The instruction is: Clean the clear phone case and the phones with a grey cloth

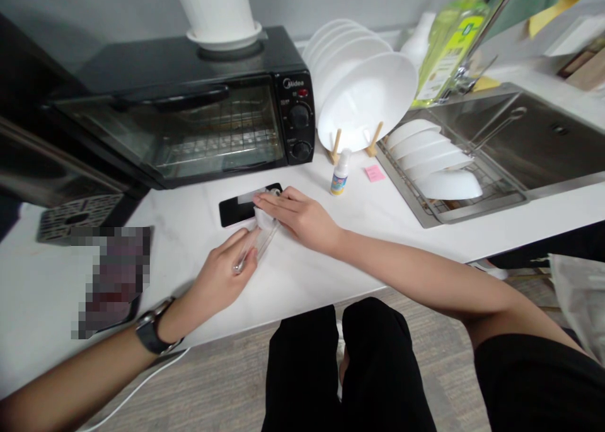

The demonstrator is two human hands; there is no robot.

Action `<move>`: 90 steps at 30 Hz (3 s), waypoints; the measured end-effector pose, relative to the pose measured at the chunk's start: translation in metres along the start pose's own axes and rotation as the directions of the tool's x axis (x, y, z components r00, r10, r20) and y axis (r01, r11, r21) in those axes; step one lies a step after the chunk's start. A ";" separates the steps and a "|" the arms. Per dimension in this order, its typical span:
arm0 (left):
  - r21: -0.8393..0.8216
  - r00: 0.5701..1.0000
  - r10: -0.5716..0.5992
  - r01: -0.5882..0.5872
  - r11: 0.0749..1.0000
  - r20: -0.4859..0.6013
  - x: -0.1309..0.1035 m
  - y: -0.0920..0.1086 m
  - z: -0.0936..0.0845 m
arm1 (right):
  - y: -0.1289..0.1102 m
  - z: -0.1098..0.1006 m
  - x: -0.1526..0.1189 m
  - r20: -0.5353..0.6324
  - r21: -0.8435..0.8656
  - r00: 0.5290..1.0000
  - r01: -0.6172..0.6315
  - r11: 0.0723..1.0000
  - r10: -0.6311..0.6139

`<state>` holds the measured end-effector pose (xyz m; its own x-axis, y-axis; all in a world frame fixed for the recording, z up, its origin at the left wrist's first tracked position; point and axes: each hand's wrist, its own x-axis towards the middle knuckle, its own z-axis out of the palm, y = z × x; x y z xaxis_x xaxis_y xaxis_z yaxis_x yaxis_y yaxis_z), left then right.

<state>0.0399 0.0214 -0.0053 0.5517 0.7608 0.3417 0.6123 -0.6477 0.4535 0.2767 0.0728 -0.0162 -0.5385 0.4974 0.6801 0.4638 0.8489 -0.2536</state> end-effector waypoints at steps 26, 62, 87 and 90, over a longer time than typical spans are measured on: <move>-0.006 0.998 0.060 -0.060 0.998 -0.013 -0.002 -0.008 0.010 | -0.034 0.000 0.002 0.081 0.040 0.945 0.316 0.948 -0.318; -0.010 1.000 -0.016 0.016 1.000 0.003 -0.005 0.000 0.004 | 0.005 -0.006 -0.001 0.019 -0.050 0.997 -0.075 0.996 0.076; -0.100 0.994 0.109 -0.107 0.989 0.021 -0.006 -0.004 0.007 | -0.044 -0.002 -0.003 0.201 -0.061 0.926 0.336 0.940 -0.319; -0.084 0.993 0.119 -0.118 0.989 0.005 -0.005 -0.004 0.006 | -0.041 -0.004 -0.003 0.228 -0.079 0.918 0.348 0.934 -0.323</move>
<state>0.0378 0.0200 -0.0139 0.6234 0.6784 0.3888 0.4932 -0.7270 0.4776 0.2623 0.0358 -0.0047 -0.8049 0.2233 0.5498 0.3013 0.9520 0.0545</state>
